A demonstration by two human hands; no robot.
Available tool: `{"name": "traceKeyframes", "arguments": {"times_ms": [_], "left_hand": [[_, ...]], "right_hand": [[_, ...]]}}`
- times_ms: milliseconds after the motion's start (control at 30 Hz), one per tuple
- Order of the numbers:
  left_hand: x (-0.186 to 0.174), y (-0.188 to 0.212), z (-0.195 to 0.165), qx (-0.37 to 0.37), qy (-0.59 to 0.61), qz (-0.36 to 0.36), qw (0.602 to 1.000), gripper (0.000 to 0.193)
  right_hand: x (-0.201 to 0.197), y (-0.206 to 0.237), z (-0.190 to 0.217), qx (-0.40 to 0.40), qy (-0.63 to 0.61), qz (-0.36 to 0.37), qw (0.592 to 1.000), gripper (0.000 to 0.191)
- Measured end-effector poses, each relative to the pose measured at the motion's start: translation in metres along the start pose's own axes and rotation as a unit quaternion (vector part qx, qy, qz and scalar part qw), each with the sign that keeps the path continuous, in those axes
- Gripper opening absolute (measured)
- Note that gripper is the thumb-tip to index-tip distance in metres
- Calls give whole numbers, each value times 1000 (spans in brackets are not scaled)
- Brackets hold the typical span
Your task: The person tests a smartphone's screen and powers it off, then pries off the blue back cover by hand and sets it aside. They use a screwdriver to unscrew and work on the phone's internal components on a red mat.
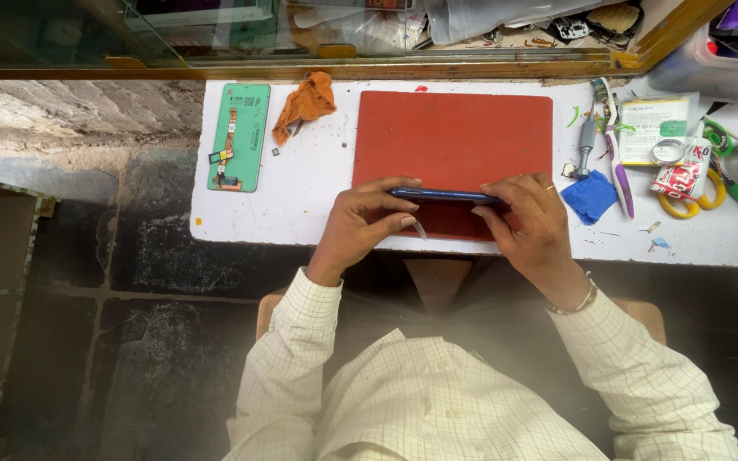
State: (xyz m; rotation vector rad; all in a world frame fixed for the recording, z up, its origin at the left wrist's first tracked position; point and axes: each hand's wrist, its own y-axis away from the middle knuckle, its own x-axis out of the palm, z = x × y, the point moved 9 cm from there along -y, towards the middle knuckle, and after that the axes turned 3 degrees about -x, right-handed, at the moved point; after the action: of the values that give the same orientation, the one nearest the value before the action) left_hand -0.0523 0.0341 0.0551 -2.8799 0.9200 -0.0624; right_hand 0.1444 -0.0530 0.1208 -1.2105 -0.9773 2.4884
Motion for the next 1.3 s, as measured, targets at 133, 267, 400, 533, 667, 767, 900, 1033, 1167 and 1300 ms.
{"name": "traceKeyframes", "arguments": {"times_ms": [133, 267, 400, 533, 667, 767, 900, 1033, 1167, 1300], "left_hand": [[3, 3, -10, 15, -33, -3, 999, 21], [15, 4, -29, 85, -95, -3, 992, 26], [20, -17, -19, 40, -86, -49, 994, 29], [24, -40, -18, 94, -144, -131, 976, 25], [25, -45, -13, 90, -237, -164, 953, 22], [28, -46, -10, 77, -279, -169, 942, 21], [34, -48, -13, 72, -311, -164, 933, 19], [40, -42, -23, 81, -290, -199, 933, 17], [46, -36, -28, 87, -200, -212, 953, 13], [53, -31, -18, 24, -62, -199, 978, 14]], "right_hand": [[0, 3, 1, 0, -3, -8, 1000, 37], [-2, 1, -3, 9, 2, 15, 1000, 38], [6, -12, -34, 70, -85, 68, 992, 41], [18, -21, -67, 94, -113, 88, 985, 46], [21, -16, -79, 75, -91, 87, 989, 47], [16, -12, -82, 60, -55, 78, 994, 46], [10, -8, -79, 54, -13, 66, 996, 43], [-3, -4, -66, 20, 11, 41, 999, 38], [-43, 13, -66, 63, -9, -18, 998, 33], [-122, 40, -81, 130, -49, -121, 983, 27]]}}
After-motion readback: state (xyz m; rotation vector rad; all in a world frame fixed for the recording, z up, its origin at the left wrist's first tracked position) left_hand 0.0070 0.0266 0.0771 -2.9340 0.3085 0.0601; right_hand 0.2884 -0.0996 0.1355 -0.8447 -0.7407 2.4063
